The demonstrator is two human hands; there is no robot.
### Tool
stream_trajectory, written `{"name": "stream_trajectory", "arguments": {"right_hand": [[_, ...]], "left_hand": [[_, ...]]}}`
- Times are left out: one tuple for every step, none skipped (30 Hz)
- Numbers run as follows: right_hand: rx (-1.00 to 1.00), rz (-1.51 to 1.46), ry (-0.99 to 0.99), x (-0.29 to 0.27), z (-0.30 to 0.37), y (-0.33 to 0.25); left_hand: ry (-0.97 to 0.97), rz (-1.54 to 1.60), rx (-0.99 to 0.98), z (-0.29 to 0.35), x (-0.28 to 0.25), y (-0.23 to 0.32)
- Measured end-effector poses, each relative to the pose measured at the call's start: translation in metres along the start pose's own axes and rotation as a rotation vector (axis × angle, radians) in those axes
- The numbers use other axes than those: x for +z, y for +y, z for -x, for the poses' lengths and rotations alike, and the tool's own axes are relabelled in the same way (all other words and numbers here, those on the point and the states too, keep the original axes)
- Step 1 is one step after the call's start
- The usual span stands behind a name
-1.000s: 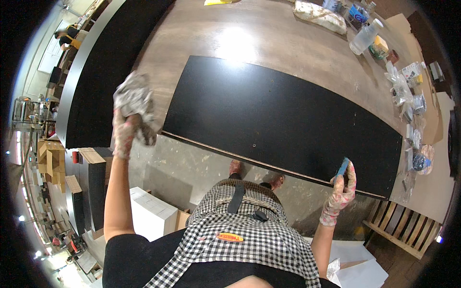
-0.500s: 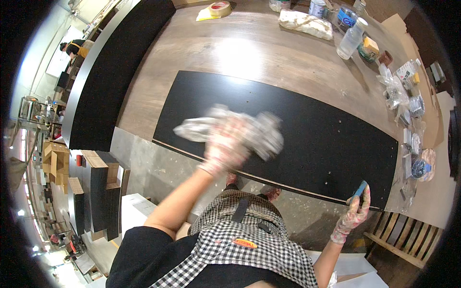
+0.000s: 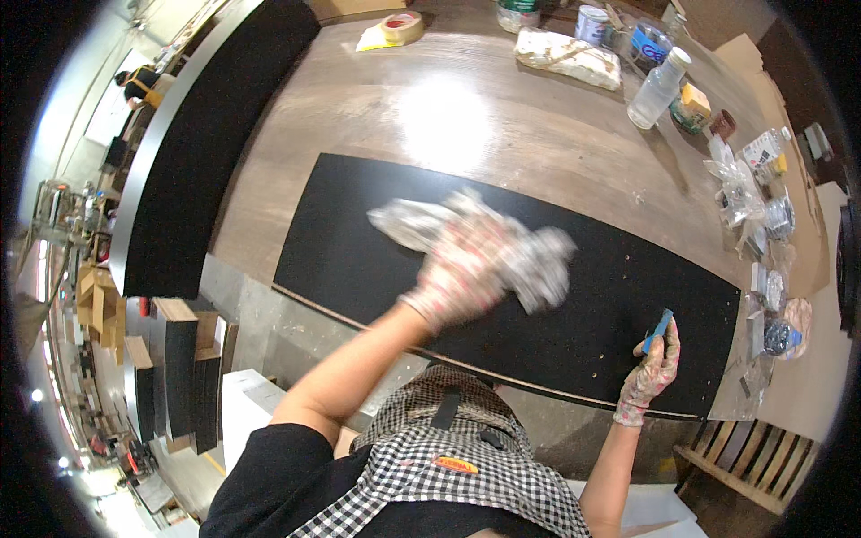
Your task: The person wipes a black rectangular panel with a cloth and a small blue tool, repeatedly cleaning the surface and edges. The person then stacks the cleaned panel with other similar panels.
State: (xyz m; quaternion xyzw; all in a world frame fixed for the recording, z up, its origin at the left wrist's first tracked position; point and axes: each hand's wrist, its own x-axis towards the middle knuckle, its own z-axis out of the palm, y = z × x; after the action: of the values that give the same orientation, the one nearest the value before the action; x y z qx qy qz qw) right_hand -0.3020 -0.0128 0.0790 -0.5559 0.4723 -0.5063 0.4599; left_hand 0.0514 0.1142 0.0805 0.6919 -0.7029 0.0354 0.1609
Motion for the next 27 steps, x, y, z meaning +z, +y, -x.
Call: {"name": "stream_trajectory", "arguments": {"right_hand": [[0.014,-0.002,0.016,-0.002,-0.001,0.001],[0.057,0.015,0.092,-0.004,-0.003,0.001],[0.024,0.004,0.094,-0.007,-0.004,0.001],[0.049,-0.041,0.115,-0.01,-0.006,0.001],[0.086,-0.083,0.128,-0.012,-0.007,0.0],[0.147,-0.123,0.117,-0.013,-0.009,-0.001],[0.171,-0.148,0.164,-0.014,-0.011,-0.001],[0.199,-0.137,0.21,-0.014,-0.014,-0.002],[0.238,-0.144,0.254,-0.014,-0.016,-0.002],[0.252,-0.16,0.288,-0.014,-0.018,-0.002],[0.245,-0.115,0.304,-0.014,-0.02,0.0],[0.254,-0.093,0.296,-0.014,-0.022,0.001],[0.24,-0.073,0.282,-0.014,-0.023,0.003],[0.262,-0.059,0.355,-0.015,-0.024,0.003],[0.23,-0.038,0.306,-0.016,-0.025,0.005],[0.23,-0.025,0.288,-0.018,-0.026,0.006],[0.24,-0.015,0.294,-0.019,-0.026,0.007],[0.234,-0.011,0.246,-0.021,-0.026,0.007],[0.236,-0.011,0.226,-0.023,-0.025,0.007],[0.237,-0.02,0.219,-0.024,-0.026,0.007],[0.251,-0.02,0.212,-0.024,-0.025,0.007],[0.266,-0.028,0.216,-0.024,-0.026,0.006],[0.277,-0.048,0.223,-0.024,-0.026,0.006],[0.263,-0.044,0.204,-0.023,-0.028,0.006],[0.251,-0.041,0.184,-0.022,-0.029,0.005],[0.272,-0.023,0.206,-0.022,-0.03,0.004],[0.218,-0.048,0.133,-0.022,-0.031,0.004]], "left_hand": [[-0.036,-0.214,-0.146,0.0,-0.01,-0.045],[-0.095,-0.318,-0.292,-0.003,-0.021,-0.096],[-0.136,-0.343,-0.519,-0.002,-0.033,-0.138],[-0.213,-0.291,-0.67,-0.003,-0.048,-0.175],[-0.087,-0.336,-0.674,-0.002,-0.049,-0.182],[-0.107,-0.325,-0.761,-0.003,-0.054,-0.183],[-0.095,-0.314,-0.532,-0.003,-0.054,-0.169],[-0.471,-0.821,-0.323,-0.001,-0.05,-0.139],[-0.176,-0.34,-0.337,-0.009,-0.044,-0.116],[-0.15,-0.181,-0.295,-0.012,-0.036,-0.087],[-0.221,-0.223,-0.149,-0.014,-0.03,-0.061],[-0.117,0.116,-0.008,-0.009,-0.03,-0.052],[-0.143,0.101,-0.11,-0.007,-0.028,-0.057],[-0.064,0.122,-0.134,-0.001,-0.027,-0.068],[-0.025,-0.02,-0.197,0.004,-0.028,-0.096],[-0.09,-0.261,-0.377,0.01,-0.028,-0.13],[-0.065,-0.335,-0.437,0.025,-0.033,-0.168],[0.087,-0.429,-0.417,0.044,-0.041,-0.205],[0.126,-0.405,-0.565,0.063,-0.048,-0.235],[0.16,-0.255,-0.648,0.08,-0.056,-0.261],[0.05,-0.217,-0.812,0.103,-0.069,-0.275],[0.002,-0.227,-0.986,0.12,-0.083,-0.286],[0.08,-0.257,-1.183,0.138,-0.1,-0.286],[0.35,-0.039,-1.246,0.147,-0.116,-0.282],[0.69,0.34,-1.209,0.152,-0.134,-0.275],[0.803,0.614,-1.07,0.156,-0.151,-0.257],[0.766,0.647,-0.964,0.153,-0.159,-0.231]]}}
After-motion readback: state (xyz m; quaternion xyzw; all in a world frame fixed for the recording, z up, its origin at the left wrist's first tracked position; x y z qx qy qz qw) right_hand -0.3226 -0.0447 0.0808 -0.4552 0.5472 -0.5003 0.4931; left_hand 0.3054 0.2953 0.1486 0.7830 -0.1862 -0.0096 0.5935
